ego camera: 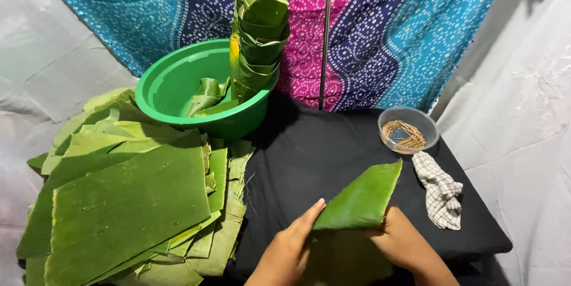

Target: Folding banana leaves into cones and securing them with small wooden pins

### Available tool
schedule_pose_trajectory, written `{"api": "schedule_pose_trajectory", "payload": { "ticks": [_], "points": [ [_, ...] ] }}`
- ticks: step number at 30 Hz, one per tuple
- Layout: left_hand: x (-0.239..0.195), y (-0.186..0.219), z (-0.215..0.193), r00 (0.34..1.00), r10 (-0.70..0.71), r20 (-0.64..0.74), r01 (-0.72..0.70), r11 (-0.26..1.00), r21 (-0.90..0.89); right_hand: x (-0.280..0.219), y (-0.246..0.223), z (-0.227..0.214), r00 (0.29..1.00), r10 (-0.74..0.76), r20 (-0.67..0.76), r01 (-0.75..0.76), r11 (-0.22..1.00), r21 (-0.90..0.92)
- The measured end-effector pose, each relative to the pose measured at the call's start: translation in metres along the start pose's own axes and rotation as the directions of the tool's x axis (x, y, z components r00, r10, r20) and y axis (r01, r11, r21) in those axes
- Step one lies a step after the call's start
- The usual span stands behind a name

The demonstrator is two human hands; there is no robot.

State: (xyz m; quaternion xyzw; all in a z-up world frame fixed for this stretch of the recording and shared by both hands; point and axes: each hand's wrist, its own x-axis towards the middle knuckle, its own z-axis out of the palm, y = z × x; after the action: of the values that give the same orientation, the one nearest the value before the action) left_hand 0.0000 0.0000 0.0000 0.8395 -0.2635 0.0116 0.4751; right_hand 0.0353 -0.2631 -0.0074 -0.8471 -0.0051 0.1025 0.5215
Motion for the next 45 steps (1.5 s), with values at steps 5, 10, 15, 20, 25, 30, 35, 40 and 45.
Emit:
{"api": "schedule_pose_trajectory", "payload": {
  "ticks": [5,10,15,20,25,30,35,40,45],
  "points": [
    [0.003,-0.013,0.002,0.918,0.363,-0.16,-0.239,0.828,0.506,-0.001,0.013,0.0,0.982,-0.122,0.146,0.037,0.874,0.484],
    [0.013,0.0,-0.009,0.792,0.574,-0.209,-0.363,0.718,0.594,-0.003,0.001,-0.011,0.954,-0.158,0.257,-0.05,0.759,0.65],
    [0.023,0.011,-0.001,0.797,0.554,-0.24,-0.198,0.616,0.762,-0.005,-0.006,-0.005,0.987,-0.118,0.113,0.061,0.908,0.415],
    [0.02,0.02,0.008,0.927,0.194,-0.32,-0.148,0.976,0.161,-0.014,-0.034,0.004,0.994,-0.104,0.036,0.094,0.975,0.203],
    [0.019,0.002,0.027,0.949,-0.268,-0.164,0.105,0.763,-0.638,-0.006,-0.057,0.013,0.952,-0.306,0.01,0.305,0.944,-0.128],
    [0.005,-0.019,0.028,0.974,-0.031,-0.224,0.076,0.978,0.195,0.031,-0.015,0.037,0.95,-0.175,0.258,0.091,0.947,0.309],
    [0.009,-0.032,0.028,0.916,0.282,-0.286,-0.035,0.766,0.642,0.037,0.004,0.037,0.963,-0.042,0.268,-0.023,0.971,0.237],
    [0.012,-0.028,0.023,0.9,0.329,-0.286,-0.106,0.802,0.588,0.039,0.009,0.033,0.98,0.009,0.197,-0.048,0.979,0.196],
    [0.006,-0.05,0.034,0.987,-0.011,-0.16,0.097,0.834,0.544,0.028,-0.011,0.03,0.965,0.026,0.26,-0.042,0.998,0.055]
  ]
}}
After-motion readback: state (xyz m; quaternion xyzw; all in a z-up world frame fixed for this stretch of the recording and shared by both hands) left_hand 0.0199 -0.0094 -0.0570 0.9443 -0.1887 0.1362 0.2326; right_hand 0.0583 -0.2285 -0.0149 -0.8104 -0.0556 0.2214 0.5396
